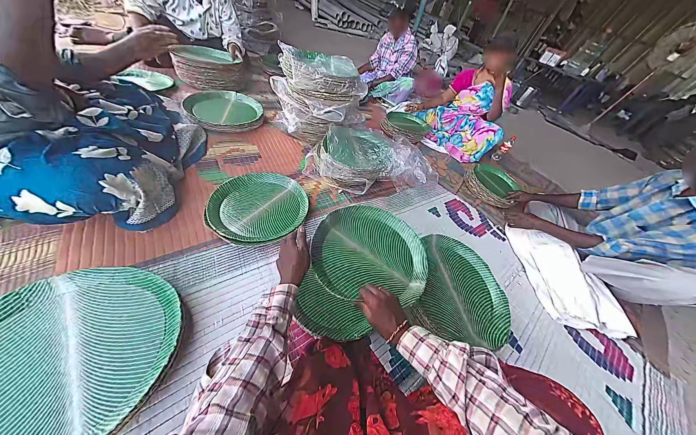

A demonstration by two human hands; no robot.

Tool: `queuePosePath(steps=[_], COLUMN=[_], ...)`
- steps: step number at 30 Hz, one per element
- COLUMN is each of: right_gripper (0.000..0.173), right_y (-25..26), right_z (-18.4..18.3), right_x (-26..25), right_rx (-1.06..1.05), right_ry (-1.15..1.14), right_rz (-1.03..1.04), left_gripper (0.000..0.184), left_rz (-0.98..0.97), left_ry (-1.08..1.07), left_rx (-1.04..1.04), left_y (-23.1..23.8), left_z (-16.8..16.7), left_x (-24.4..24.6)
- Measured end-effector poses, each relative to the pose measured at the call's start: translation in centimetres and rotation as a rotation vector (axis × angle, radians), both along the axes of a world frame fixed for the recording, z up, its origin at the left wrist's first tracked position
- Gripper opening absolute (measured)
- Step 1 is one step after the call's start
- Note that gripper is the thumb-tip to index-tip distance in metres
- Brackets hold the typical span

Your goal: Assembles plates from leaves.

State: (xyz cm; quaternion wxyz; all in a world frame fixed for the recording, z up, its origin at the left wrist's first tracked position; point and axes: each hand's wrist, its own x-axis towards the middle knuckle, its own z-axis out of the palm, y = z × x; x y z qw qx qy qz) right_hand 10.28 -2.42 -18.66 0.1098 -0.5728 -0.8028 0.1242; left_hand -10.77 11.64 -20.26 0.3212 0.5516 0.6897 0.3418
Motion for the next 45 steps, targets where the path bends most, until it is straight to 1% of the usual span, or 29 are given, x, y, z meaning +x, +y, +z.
queuePosePath(steps=[2,3,4,5,7,9,11,12,13,14,16,18,20,23,25,26,28,30,32,34,36,37,39,41,43,45], right_gripper=[0.043,0.048,0.05,0.05,0.044,0.046,0.06,0.067,0.069,0.065,0.047,0.037,0.033,0.035,0.037,0.037,0.037,0.037,0.038,0.041,0.049,0.051,0.048,0.045,0.051,0.059], right_y=[0.4,0.6,0.7,0.9,1.2,1.9,2.6,2.7,2.6,2.5,2.3,2.2,2.3,2.4,2.0,1.8,1.6,1.2,0.8,0.5,0.4,0.4,0.5,1.0,1.7,1.9], right_z=[-1.0,-1.1,-0.9,-0.4,1.4,3.3,4.8,5.0,4.7,4.0,2.8,2.9,3.5,3.7,3.8,3.8,4.1,3.9,3.4,2.3,1.5,1.5,2.4,3.8,4.8,4.7], right_x=[0.0,0.2,0.6,1.0,2.0,3.4,5.1,5.9,6.7,7.2,7.5,6.9,6.4,6.8,6.8,6.6,5.7,3.9,1.7,0.2,-0.3,-0.2,0.6,1.9,3.5,5.2], right_rx=[-0.206,-0.304,-0.352,-0.35,-0.29,-0.232,-0.306,-0.374,-0.444,-0.512,-0.612,-0.645,-0.62,-0.562,-0.428,-0.35,-0.217,-0.118,-0.106,-0.165,-0.221,-0.235,-0.24,-0.267,-0.346,-0.46], right_ry=[-0.024,-0.023,-0.023,-0.026,-0.05,-0.111,-0.184,-0.214,-0.241,-0.269,-0.301,-0.33,-0.347,-0.309,-0.262,-0.233,-0.187,-0.129,-0.068,-0.022,0.01,0.016,-0.01,-0.124,-0.206,-0.258], right_rz=[0.108,0.125,0.11,0.064,-0.123,-0.371,-0.577,-0.641,-0.673,-0.679,-0.655,-0.644,-0.651,-0.671,-0.629,-0.583,-0.448,-0.317,-0.199,-0.052,0.068,0.076,-0.042,-0.263,-0.486,-0.644], left_gripper=[0.061,0.059,0.059,0.06,0.061,0.064,0.066,0.064,0.064,0.067,0.071,0.069,0.068,0.067,0.061,0.061,0.07,0.071,0.065,0.059,0.057,0.057,0.055,0.056,0.058,0.06], left_rz=[0.015,-0.001,-0.033,-0.084,-0.227,-0.39,-0.494,-0.502,-0.491,-0.475,-0.432,-0.405,-0.385,-0.377,-0.367,-0.353,-0.297,-0.216,-0.139,-0.091,-0.058,-0.059,-0.124,-0.277,-0.447,-0.553], left_ry=[0.026,0.08,0.132,0.191,0.303,0.406,0.524,0.568,0.595,0.622,0.662,0.68,0.689,0.724,0.69,0.635,0.448,0.28,0.159,0.094,0.137,0.176,0.247,0.324,0.447,0.554], left_rx=[0.045,0.023,-0.009,-0.04,-0.084,-0.154,-0.273,-0.311,-0.337,-0.352,-0.364,-0.375,-0.39,-0.421,-0.408,-0.396,-0.313,-0.162,0.024,0.205,0.326,0.341,0.284,0.093,-0.139,-0.342], left_y=[0.1,-0.1,-0.4,-0.7,-1.5,-2.6,-3.6,-4.0,-4.2,-4.4,-4.2,-4.0,-3.9,-3.8,-3.4,-3.1,-2.4,-1.5,-0.6,-0.1,-0.1,-0.2,-0.5,-1.3,-2.6,-4.2], left_z=[-0.3,-0.4,-0.7,-1.3,-3.4,-4.9,-5.8,-6.4,-6.8,-6.9,-6.6,-6.3,-6.0,-5.5,-5.5,-5.2,-3.9,-2.2,-0.4,0.6,0.9,0.8,-0.1,-1.2,-2.8,-4.6], left_x=[-0.1,-0.1,0.2,0.5,1.5,2.5,3.4,3.6,3.6,3.5,3.0,2.4,2.1,2.0,1.9,1.9,1.6,1.4,1.3,1.3,1.3,1.5,2.0,2.7,3.5,4.6])
